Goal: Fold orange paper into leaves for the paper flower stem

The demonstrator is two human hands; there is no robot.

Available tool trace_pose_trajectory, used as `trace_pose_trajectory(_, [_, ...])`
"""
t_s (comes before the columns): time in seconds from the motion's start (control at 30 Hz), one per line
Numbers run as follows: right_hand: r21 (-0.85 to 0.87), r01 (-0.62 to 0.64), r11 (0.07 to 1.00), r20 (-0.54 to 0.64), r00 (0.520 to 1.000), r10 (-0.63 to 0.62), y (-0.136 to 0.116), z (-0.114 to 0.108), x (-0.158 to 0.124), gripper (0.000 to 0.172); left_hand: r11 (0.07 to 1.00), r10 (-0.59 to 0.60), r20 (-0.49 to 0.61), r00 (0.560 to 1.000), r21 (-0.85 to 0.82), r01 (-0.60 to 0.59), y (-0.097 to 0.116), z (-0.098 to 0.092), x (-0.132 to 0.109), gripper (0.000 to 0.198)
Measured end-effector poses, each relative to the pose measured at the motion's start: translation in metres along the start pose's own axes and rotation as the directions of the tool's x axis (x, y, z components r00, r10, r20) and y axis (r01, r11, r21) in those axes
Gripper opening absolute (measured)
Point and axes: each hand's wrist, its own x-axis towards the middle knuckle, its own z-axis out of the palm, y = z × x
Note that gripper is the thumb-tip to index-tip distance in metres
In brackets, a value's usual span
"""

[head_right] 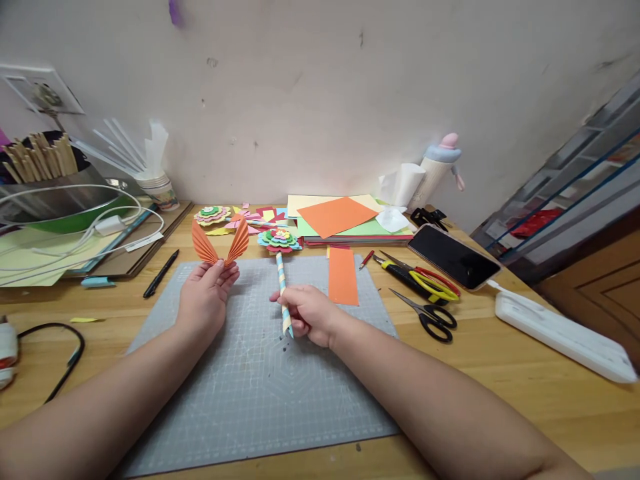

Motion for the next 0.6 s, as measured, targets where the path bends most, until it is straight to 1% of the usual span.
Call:
trace_pose_trajectory(0.1, [0.096,0.030,0.995,0.005,1.000,-0.030,-0.002,0.003,-0.003,0.017,1.000,-0.004,-0.045,0.999,0.007,0.005,-0.002,-0.003,0.002,0.018])
trace_pose_trajectory(0.17, [0.124,0.076,0.989,0.006,0.997,-0.078,-0.001,0.006,-0.005,0.018,1.000,-0.020,-0.063,0.998,0.006,0.021,-0.003,-0.004,0.003,0.017])
trace_pose_trajectory(0.2, [0.126,0.110,0.986,0.024,0.993,-0.114,0.000,0.008,-0.007,0.018,0.999,-0.036,-0.054,0.998,0.006,0.037,-0.003,-0.003,0.002,0.017])
trace_pose_trajectory(0.23, [0.122,0.148,0.981,0.056,0.986,-0.156,0.001,0.010,-0.008,0.018,0.998,-0.058,-0.031,0.998,0.006,0.058,-0.004,-0.003,0.001,0.019])
trace_pose_trajectory(0.3, [0.099,0.221,0.970,0.155,0.960,-0.234,0.004,0.014,-0.011,0.016,0.994,-0.112,0.052,0.992,0.014,0.112,-0.005,0.000,-0.004,0.023])
trace_pose_trajectory(0.33, [0.077,0.245,0.966,0.204,0.945,-0.256,0.005,0.016,-0.012,0.014,0.990,-0.141,0.101,0.985,0.021,0.140,-0.005,0.002,-0.007,0.025])
trace_pose_trajectory(0.4, [0.016,0.261,0.965,0.268,0.929,-0.256,0.007,0.019,-0.014,0.011,0.980,-0.198,0.191,0.961,0.043,0.194,-0.005,0.005,-0.015,0.027])
trace_pose_trajectory(0.47, [-0.053,0.258,0.965,0.284,0.930,-0.233,0.009,0.021,-0.014,0.008,0.970,-0.243,0.260,0.935,0.065,0.234,-0.004,0.008,-0.023,0.026])
trace_pose_trajectory(0.53, [-0.103,0.260,0.960,0.265,0.938,-0.225,0.011,0.021,-0.012,0.006,0.964,-0.267,0.309,0.913,0.081,0.254,-0.002,0.009,-0.028,0.024])
trace_pose_trajectory(0.6, [-0.126,0.261,0.957,0.243,0.943,-0.226,0.012,0.019,-0.008,0.006,0.963,-0.270,0.342,0.900,0.089,0.255,0.000,0.009,-0.030,0.022])
